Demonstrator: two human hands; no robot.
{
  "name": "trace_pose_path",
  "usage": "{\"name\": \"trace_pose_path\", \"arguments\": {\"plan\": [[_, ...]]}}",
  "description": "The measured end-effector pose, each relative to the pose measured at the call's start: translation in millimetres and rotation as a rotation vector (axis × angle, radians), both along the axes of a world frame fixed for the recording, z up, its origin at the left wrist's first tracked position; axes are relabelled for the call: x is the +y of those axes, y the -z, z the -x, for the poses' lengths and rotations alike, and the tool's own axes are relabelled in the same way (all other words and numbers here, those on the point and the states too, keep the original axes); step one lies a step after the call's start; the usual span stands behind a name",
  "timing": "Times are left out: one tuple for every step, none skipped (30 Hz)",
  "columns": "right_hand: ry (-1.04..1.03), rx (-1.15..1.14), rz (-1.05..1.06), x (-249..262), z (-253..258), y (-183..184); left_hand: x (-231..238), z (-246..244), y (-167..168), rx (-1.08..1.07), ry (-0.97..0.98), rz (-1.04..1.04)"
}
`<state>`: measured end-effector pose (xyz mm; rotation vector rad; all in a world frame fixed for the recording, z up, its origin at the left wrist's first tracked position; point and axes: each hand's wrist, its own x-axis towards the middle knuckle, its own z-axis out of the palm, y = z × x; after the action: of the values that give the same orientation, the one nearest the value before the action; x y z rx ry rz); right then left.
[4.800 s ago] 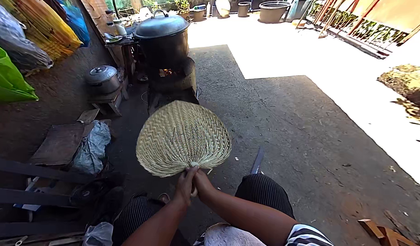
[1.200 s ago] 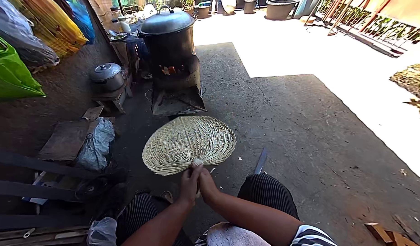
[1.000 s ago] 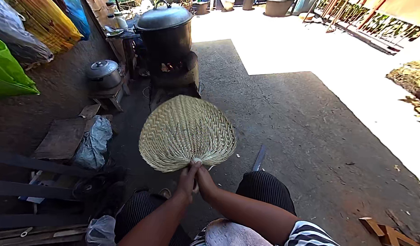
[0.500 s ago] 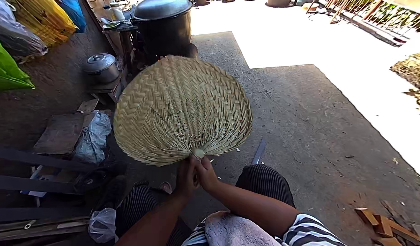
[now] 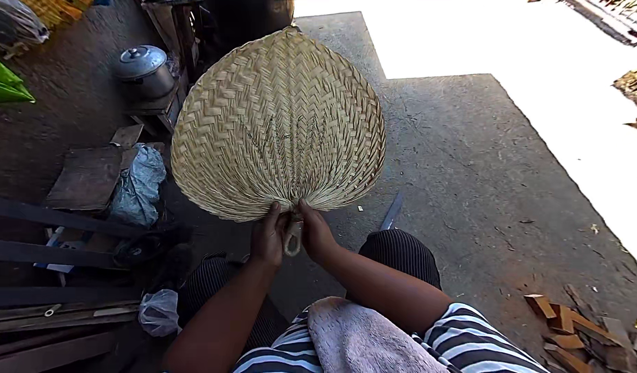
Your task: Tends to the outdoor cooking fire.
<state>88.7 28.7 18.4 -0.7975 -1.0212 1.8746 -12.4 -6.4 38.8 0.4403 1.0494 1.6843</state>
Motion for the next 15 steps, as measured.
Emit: {"name": "trace_pose_path", "arguments": {"plan": [[-0.006, 0.028, 0.03, 0.5, 0.5, 0.8, 0.2, 0.9, 0.9, 0.006, 0.006, -0.01], [-0.006, 0.048, 0.043, 0.8, 1.2, 1.9, 0.4, 1.8, 2.1, 0.015, 0.014, -0.015], [-0.005, 0.057, 0.045, 0.7, 1.4, 2.8, 0.6, 2.2, 2.9, 0.02, 0.018, -0.017], [0.004, 0.058, 0.043, 0.3, 1.8, 3.1, 0.9, 2.1, 3.3, 0.021, 0.019, -0.019], [0.02, 0.058, 0.042, -0.2, 2.0, 3.0, 1.1, 2.2, 3.5, 0.018, 0.021, -0.02], [0.035, 0.064, 0.041, -0.7, 2.2, 2.8, 1.3, 2.6, 3.7, 0.017, 0.028, -0.021], [0.05, 0.071, 0.041, -1.1, 2.3, 2.3, 1.2, 3.2, 3.6, 0.012, 0.037, -0.022], [0.066, 0.082, 0.041, -1.6, 2.4, 1.8, 1.4, 3.5, 3.4, 0.001, 0.042, -0.019], [0.08, 0.092, 0.042, -2.1, 2.3, 1.4, 1.5, 3.6, 3.0, -0.008, 0.047, -0.014], [0.09, 0.105, 0.046, -2.3, 1.8, 1.1, 1.7, 4.0, 3.1, -0.018, 0.056, -0.011], [0.095, 0.113, 0.052, -2.4, 1.3, 0.8, 2.2, 4.3, 3.3, -0.017, 0.063, 0.0], [0.095, 0.128, 0.06, -2.4, 1.1, 0.8, 2.9, 4.8, 4.1, -0.009, 0.067, 0.02], [0.093, 0.147, 0.077, -2.3, 1.5, 0.7, 4.2, 5.2, 5.3, 0.0, 0.063, 0.052], [0.086, 0.162, 0.103, -2.2, 2.1, 1.0, 5.3, 5.2, 6.5, 0.002, 0.056, 0.09], [0.072, 0.16, 0.134, -2.2, 2.5, 1.2, 6.0, 4.9, 7.3, -0.004, 0.048, 0.134]]}}
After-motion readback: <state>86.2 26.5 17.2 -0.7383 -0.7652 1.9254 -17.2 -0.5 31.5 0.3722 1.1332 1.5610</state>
